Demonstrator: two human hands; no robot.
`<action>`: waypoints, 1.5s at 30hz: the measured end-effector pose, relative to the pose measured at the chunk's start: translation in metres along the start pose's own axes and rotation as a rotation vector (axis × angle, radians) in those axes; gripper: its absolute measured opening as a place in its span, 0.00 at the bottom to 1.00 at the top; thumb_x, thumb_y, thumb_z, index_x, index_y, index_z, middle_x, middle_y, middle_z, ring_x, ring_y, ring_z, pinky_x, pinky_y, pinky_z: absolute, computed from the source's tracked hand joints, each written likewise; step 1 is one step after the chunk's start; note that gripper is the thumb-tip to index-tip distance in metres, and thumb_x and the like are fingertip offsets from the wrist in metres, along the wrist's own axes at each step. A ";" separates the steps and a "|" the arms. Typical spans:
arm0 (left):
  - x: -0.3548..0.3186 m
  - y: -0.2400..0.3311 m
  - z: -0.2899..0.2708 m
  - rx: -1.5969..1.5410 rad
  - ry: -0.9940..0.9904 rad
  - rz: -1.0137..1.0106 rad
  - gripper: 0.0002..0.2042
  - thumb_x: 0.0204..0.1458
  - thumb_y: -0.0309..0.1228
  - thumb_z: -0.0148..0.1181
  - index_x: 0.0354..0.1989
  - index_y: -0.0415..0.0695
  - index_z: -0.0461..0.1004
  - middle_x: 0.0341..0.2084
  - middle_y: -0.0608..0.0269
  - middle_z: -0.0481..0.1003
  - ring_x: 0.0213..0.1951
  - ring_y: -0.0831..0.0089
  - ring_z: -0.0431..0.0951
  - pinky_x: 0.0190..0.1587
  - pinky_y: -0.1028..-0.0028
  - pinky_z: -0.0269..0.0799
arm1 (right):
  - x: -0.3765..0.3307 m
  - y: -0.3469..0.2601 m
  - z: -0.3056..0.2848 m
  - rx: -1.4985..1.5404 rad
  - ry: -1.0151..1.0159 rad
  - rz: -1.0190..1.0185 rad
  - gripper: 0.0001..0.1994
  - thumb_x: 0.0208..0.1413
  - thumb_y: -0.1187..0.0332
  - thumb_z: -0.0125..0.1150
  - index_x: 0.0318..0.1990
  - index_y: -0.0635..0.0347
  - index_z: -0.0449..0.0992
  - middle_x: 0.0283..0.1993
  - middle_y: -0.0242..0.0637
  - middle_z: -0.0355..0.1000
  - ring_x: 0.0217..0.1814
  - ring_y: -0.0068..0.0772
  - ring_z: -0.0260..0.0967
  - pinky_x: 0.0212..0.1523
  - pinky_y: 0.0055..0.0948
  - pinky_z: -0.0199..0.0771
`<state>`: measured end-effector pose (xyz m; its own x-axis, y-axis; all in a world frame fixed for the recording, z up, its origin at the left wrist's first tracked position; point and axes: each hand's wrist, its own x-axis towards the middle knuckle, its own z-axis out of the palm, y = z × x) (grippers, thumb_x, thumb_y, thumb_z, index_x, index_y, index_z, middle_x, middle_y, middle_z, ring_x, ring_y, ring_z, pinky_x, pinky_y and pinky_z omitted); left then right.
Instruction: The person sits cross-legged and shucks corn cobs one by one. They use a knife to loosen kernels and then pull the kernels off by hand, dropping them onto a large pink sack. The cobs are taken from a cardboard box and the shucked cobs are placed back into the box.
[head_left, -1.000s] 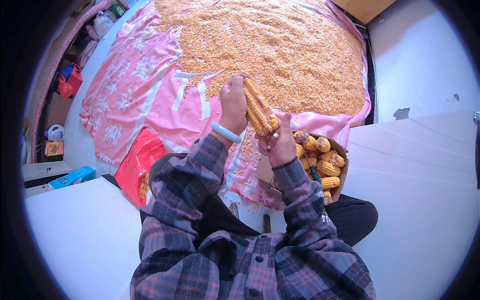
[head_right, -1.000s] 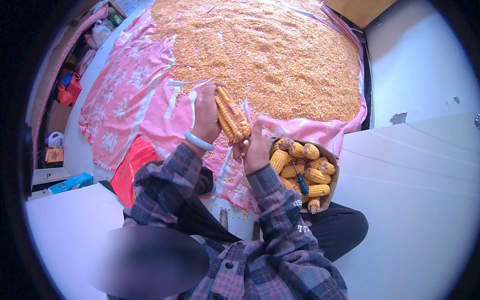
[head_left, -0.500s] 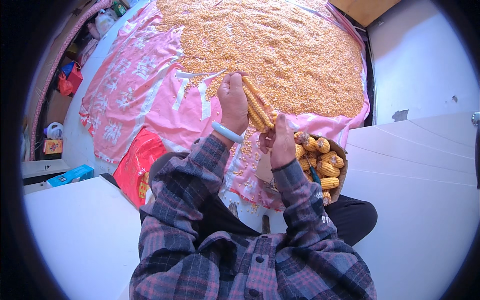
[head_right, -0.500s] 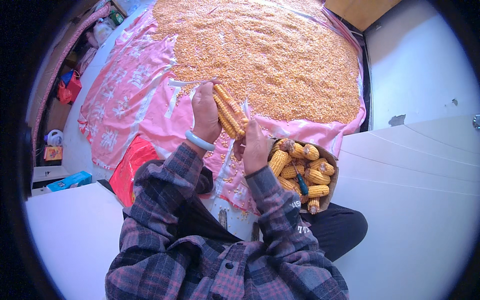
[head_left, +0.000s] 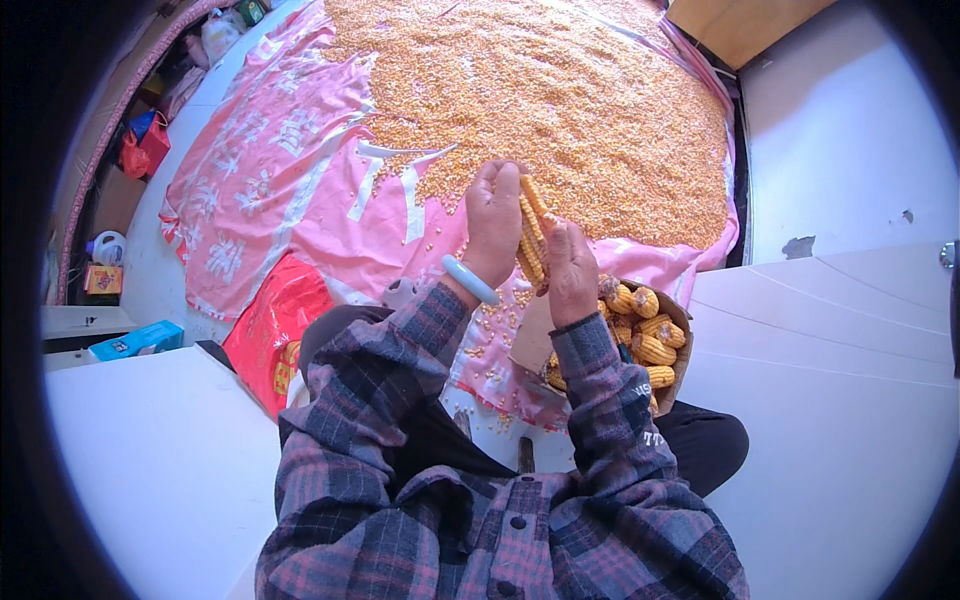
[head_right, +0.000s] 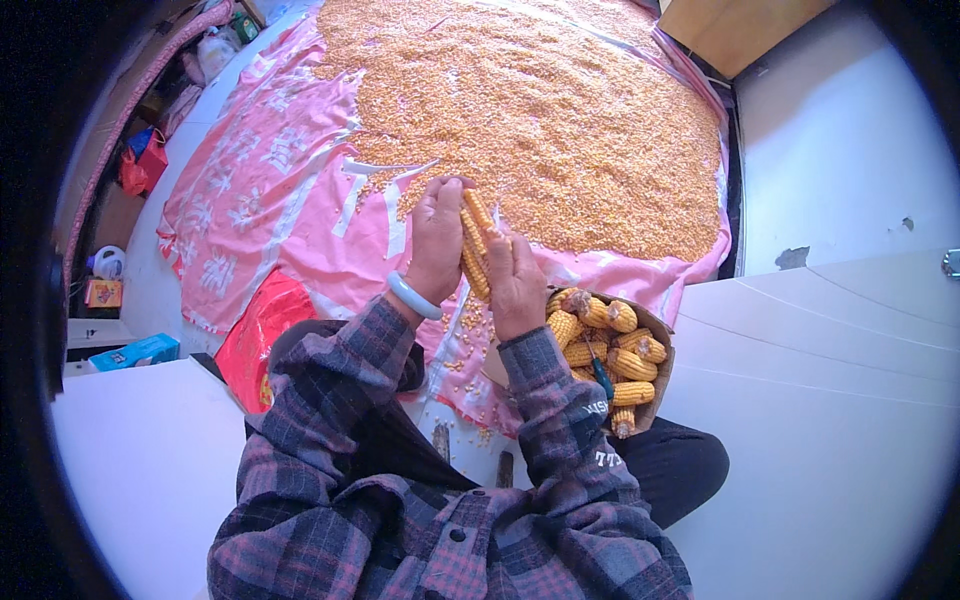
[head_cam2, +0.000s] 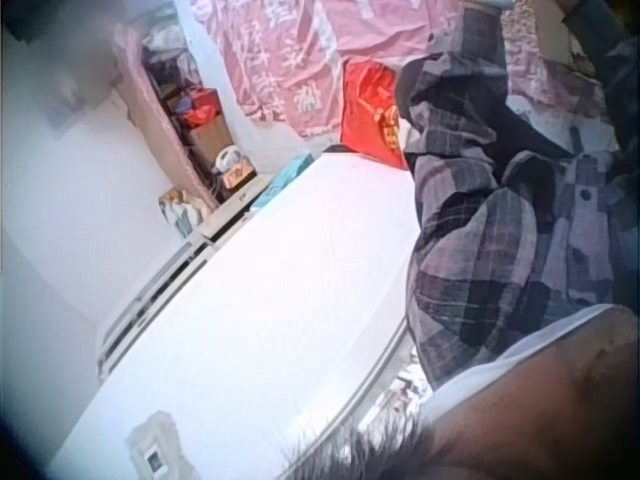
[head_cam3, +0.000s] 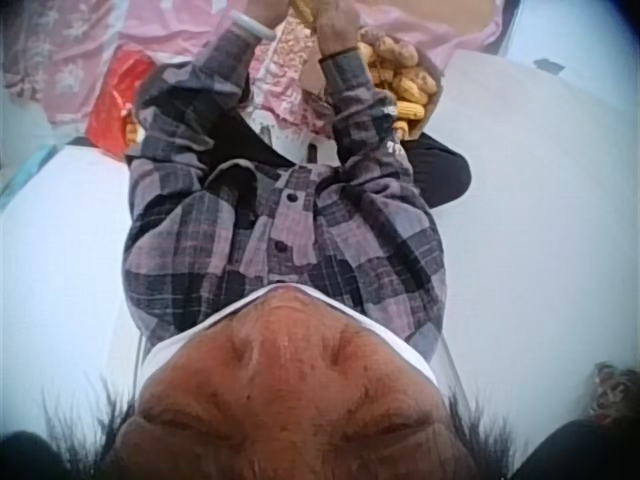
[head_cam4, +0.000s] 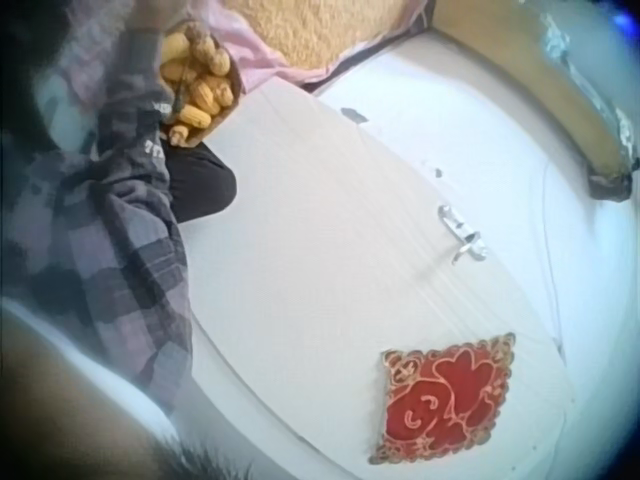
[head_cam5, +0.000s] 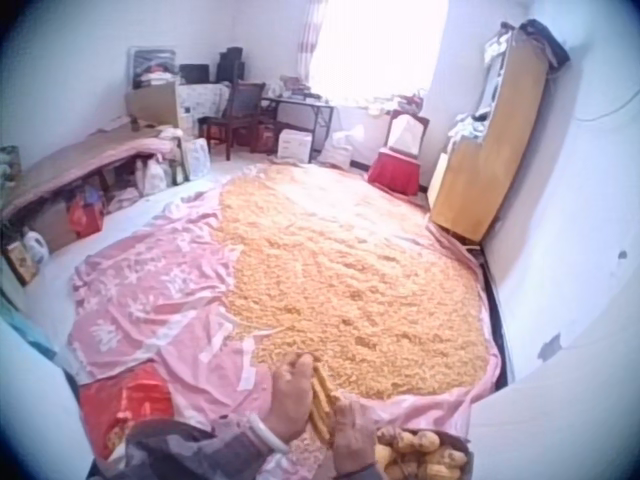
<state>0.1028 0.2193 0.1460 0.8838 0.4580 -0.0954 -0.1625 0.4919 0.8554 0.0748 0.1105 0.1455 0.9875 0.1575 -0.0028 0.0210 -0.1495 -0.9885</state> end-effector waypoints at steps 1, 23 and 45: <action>-0.001 -0.001 0.000 -0.011 -0.044 -0.049 0.11 0.58 0.37 0.44 0.32 0.42 0.69 0.24 0.70 0.67 0.28 0.83 0.65 0.30 0.81 0.64 | 0.001 0.000 0.002 -0.067 0.031 -0.063 0.17 0.62 0.57 0.44 0.37 0.64 0.71 0.24 0.27 0.64 0.22 0.13 0.55 0.22 0.18 0.57; -0.006 -0.012 -0.003 0.263 -0.144 0.114 0.20 0.62 0.41 0.35 0.30 0.39 0.69 0.24 0.62 0.69 0.30 0.76 0.67 0.36 0.74 0.64 | 0.025 -0.002 0.007 0.305 0.035 0.077 0.21 0.62 0.51 0.43 0.35 0.63 0.70 0.28 0.28 0.67 0.28 0.14 0.61 0.28 0.18 0.64; -0.012 -0.008 0.000 0.369 -0.161 0.272 0.16 0.62 0.38 0.36 0.31 0.40 0.67 0.23 0.66 0.66 0.28 0.79 0.65 0.35 0.76 0.64 | 0.034 0.002 0.013 0.521 -0.095 0.109 0.20 0.63 0.58 0.42 0.49 0.68 0.69 0.37 0.31 0.70 0.36 0.16 0.64 0.37 0.17 0.66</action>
<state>0.0935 0.2098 0.1408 0.8922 0.3987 0.2122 -0.2566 0.0609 0.9646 0.1059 0.1284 0.1417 0.9607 0.2592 -0.0997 -0.1851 0.3302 -0.9256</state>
